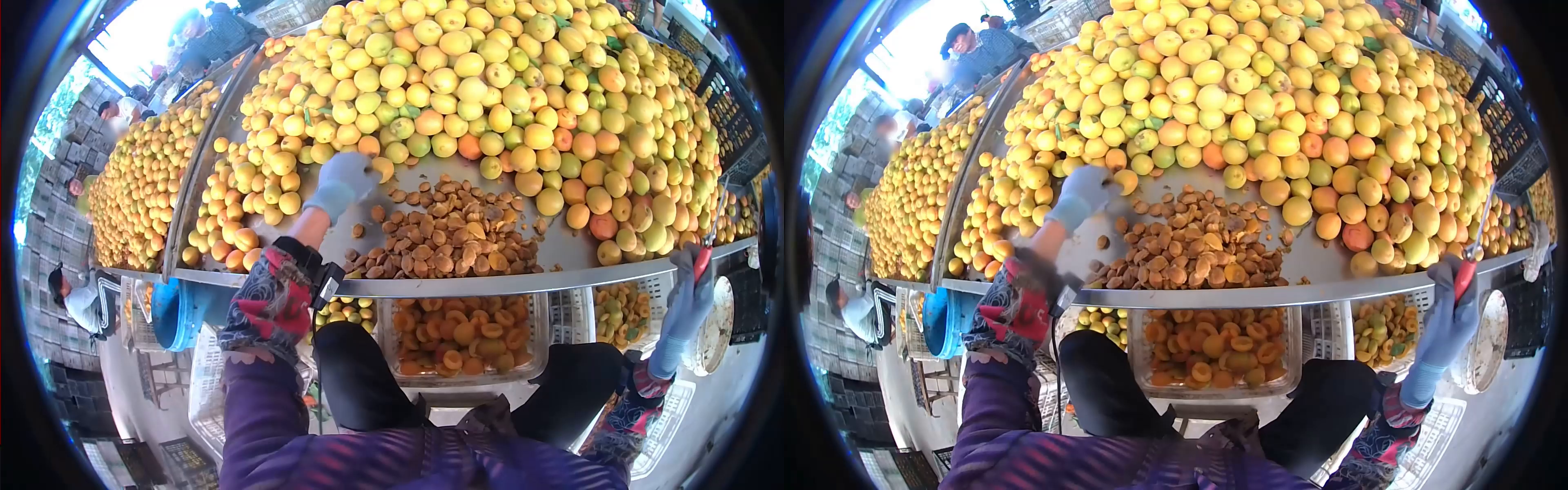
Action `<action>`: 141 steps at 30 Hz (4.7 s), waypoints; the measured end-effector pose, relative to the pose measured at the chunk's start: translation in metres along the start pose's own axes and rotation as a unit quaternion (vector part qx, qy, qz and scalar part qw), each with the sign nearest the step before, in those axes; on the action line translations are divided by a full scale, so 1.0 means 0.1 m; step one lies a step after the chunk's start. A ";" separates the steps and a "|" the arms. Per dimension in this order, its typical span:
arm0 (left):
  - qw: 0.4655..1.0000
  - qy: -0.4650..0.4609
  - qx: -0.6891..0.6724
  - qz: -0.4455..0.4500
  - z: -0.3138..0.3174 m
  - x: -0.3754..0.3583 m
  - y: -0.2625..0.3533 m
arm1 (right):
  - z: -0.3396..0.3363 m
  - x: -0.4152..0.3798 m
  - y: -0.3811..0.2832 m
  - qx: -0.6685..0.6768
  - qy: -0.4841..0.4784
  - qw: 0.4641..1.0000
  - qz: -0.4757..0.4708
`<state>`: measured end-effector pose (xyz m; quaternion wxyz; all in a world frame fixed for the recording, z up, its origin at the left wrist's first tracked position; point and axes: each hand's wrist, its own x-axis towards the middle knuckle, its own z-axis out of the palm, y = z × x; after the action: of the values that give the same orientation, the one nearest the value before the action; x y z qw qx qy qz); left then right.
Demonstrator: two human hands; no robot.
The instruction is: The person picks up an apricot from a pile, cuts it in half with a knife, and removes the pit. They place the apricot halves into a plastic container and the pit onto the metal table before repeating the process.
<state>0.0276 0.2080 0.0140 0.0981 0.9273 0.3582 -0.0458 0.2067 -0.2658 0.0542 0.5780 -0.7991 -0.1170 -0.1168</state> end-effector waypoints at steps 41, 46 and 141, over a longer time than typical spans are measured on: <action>0.940 0.249 -0.230 -0.035 -0.21 0.57 -2.04 | 1.60 -0.34 0.32 0.042 -0.143 0.987 0.052; 0.899 0.247 -0.355 -0.065 -0.16 0.13 -1.33 | 1.63 -0.33 0.37 0.056 -0.139 0.988 0.026; 0.759 -0.072 -0.637 -0.113 -0.14 -0.26 -1.81 | 1.81 -0.23 0.36 -0.016 -0.177 0.984 0.019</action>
<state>-0.1134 0.3247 0.0052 0.6861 0.5971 0.3991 0.1158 0.2056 -0.1059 -0.0403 0.5378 -0.8181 -0.2006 0.0352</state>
